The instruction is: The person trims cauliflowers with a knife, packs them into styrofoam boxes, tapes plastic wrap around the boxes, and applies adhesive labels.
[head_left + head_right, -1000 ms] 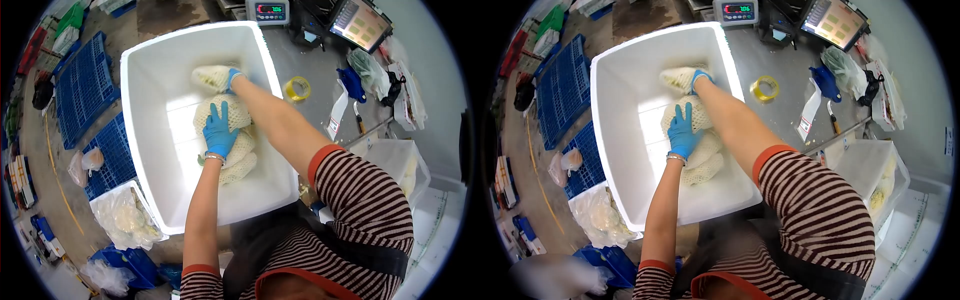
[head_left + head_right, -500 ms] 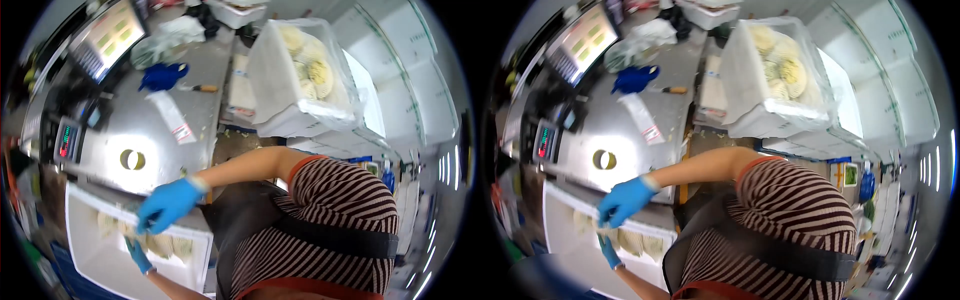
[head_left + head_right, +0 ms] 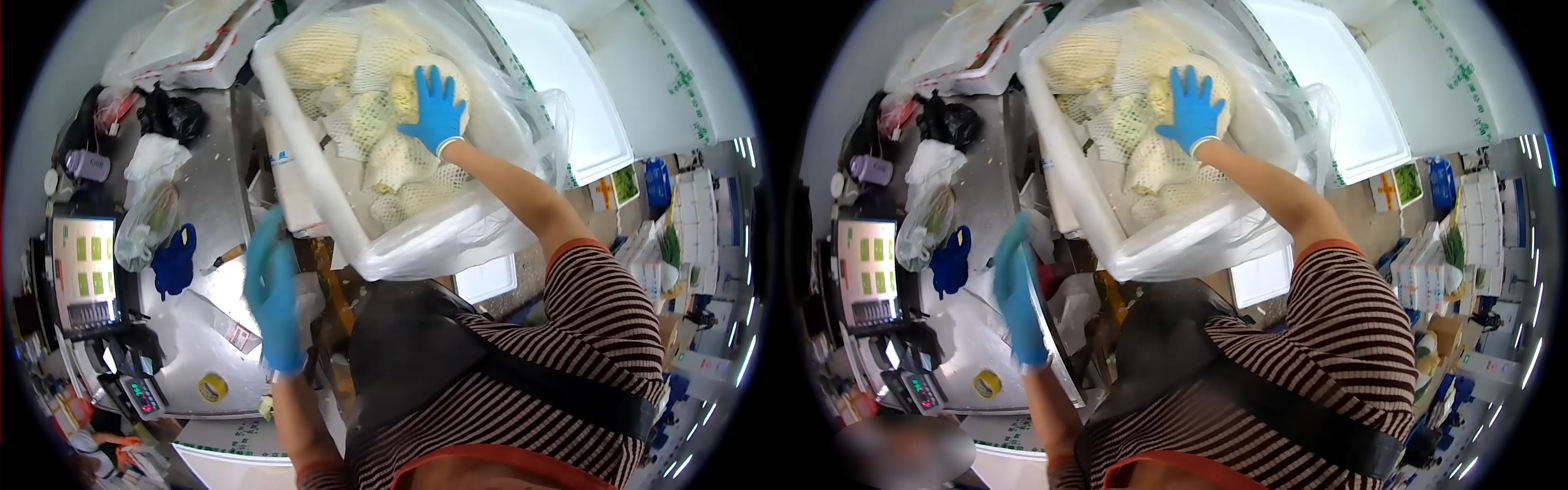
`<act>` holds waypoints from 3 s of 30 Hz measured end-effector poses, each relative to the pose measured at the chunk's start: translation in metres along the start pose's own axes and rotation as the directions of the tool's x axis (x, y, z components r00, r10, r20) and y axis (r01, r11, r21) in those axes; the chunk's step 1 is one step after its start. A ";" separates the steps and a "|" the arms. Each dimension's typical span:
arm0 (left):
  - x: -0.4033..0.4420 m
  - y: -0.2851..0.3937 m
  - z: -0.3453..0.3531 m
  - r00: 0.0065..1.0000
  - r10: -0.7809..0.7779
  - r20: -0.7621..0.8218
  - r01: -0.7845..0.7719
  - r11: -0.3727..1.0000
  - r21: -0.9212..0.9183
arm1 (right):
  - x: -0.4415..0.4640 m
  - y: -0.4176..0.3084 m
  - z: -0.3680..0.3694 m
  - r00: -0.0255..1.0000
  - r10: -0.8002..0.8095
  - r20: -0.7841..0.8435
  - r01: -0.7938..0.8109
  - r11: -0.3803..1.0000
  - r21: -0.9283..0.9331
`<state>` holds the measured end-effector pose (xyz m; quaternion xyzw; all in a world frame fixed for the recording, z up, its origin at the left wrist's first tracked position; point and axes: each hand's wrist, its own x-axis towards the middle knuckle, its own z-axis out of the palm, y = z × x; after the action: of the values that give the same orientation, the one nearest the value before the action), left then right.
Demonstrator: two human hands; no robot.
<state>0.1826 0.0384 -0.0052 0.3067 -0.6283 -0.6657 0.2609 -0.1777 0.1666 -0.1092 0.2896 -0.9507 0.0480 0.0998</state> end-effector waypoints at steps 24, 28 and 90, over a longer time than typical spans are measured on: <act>0.138 -0.121 0.244 0.949 0.016 0.316 -0.255 0.630 0.734 | 0.041 0.139 -0.020 1.000 0.008 -0.024 0.011 0.726 0.687; 0.122 -0.114 0.219 0.940 0.105 0.326 -0.309 0.668 0.677 | 0.044 0.140 -0.062 0.993 -0.014 0.120 -0.104 0.410 0.906; -0.550 -0.088 -0.354 0.656 -0.471 -0.590 0.033 0.799 -0.600 | -0.539 -0.377 -0.146 0.177 -0.841 0.511 -0.920 0.043 0.390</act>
<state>0.8188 0.2086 -0.0562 0.5420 -0.2102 -0.6718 0.4591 0.4947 0.1677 -0.0711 0.1415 -0.3680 0.4923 -0.7760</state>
